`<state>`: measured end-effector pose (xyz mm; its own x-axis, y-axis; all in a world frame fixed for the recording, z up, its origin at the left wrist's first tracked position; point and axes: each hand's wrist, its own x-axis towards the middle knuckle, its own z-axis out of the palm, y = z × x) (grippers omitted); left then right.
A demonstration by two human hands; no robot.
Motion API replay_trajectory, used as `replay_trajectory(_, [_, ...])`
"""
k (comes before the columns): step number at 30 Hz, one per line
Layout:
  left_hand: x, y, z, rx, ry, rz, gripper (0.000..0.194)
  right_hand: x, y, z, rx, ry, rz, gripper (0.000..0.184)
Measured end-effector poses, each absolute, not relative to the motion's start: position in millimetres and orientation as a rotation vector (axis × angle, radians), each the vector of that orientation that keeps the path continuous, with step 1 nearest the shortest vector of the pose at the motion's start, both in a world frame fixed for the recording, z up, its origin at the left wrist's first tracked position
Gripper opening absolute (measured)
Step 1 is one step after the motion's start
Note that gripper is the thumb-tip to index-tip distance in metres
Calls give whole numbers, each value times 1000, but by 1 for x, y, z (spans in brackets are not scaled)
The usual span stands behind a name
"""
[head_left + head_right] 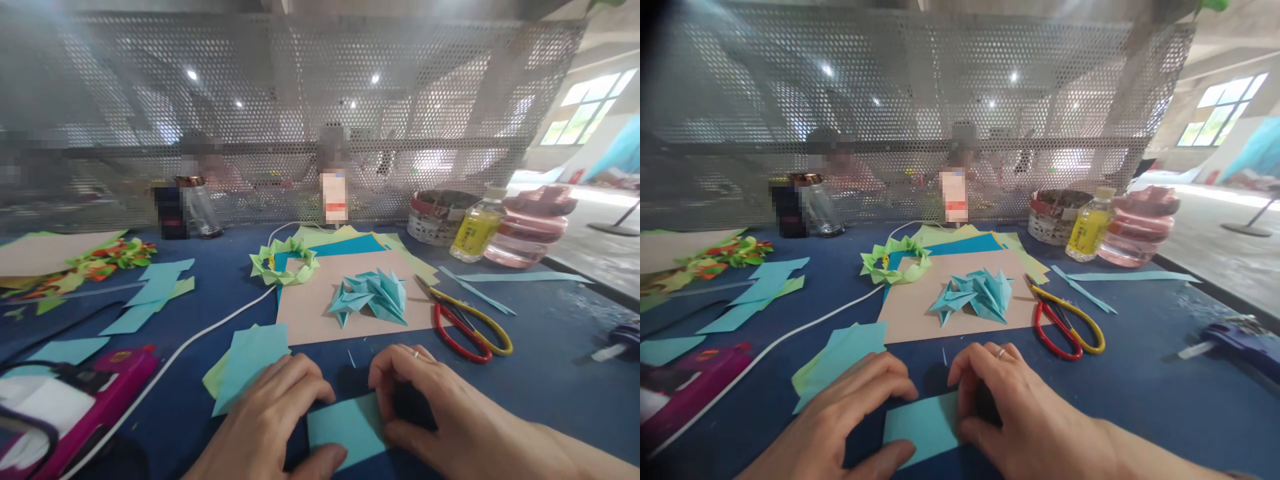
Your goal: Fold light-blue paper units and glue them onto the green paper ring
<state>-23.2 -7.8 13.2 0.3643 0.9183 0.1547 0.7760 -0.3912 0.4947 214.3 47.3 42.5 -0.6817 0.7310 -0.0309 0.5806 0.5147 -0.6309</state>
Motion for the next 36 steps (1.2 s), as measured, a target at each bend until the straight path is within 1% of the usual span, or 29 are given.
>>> replay_trajectory(3, [-21, -7, 16, 2213, 1491, 543, 22, 215, 48, 38, -1128, -2533, 859, 47])
replay_trajectory(5, [-20, -7, 16, 2204, 1494, 535, 23, 216, 48, 37, -1137, -2573, 841, 50])
replay_trajectory(10, [-20, -5, 13, 2228, 1481, 566, 22, 218, 48, 42, -1127, -2665, 822, 36])
replay_trajectory(18, [-20, -5, 13, 2232, 1448, 550, 20, 218, 47, 45, -1167, -2644, 851, 28])
replay_trajectory(24, [-20, -6, 14, 2258, 1484, 562, 37, 213, 47, 49, -1214, -2577, 917, 24])
replay_trajectory(27, [-20, -7, 15, 2275, 1476, 553, 28, 214, 46, 48, -1198, -2545, 938, 23])
replay_trajectory(30, [-19, -8, 18, 2232, 1476, 587, 12, 215, 46, 43, -1126, -2514, 902, 29])
replay_trajectory(31, [-18, -8, 19, 2218, 1458, 617, 10, 215, 46, 42, -1102, -2506, 881, 32])
replay_trajectory(33, [-18, -8, 19, 2205, 1408, 694, 12, 215, 46, 39, -1061, -2485, 839, 34])
replay_trajectory(36, [-20, -8, 17, 2227, 1315, 855, 18, 214, 46, 37, -1004, -2463, 756, 32])
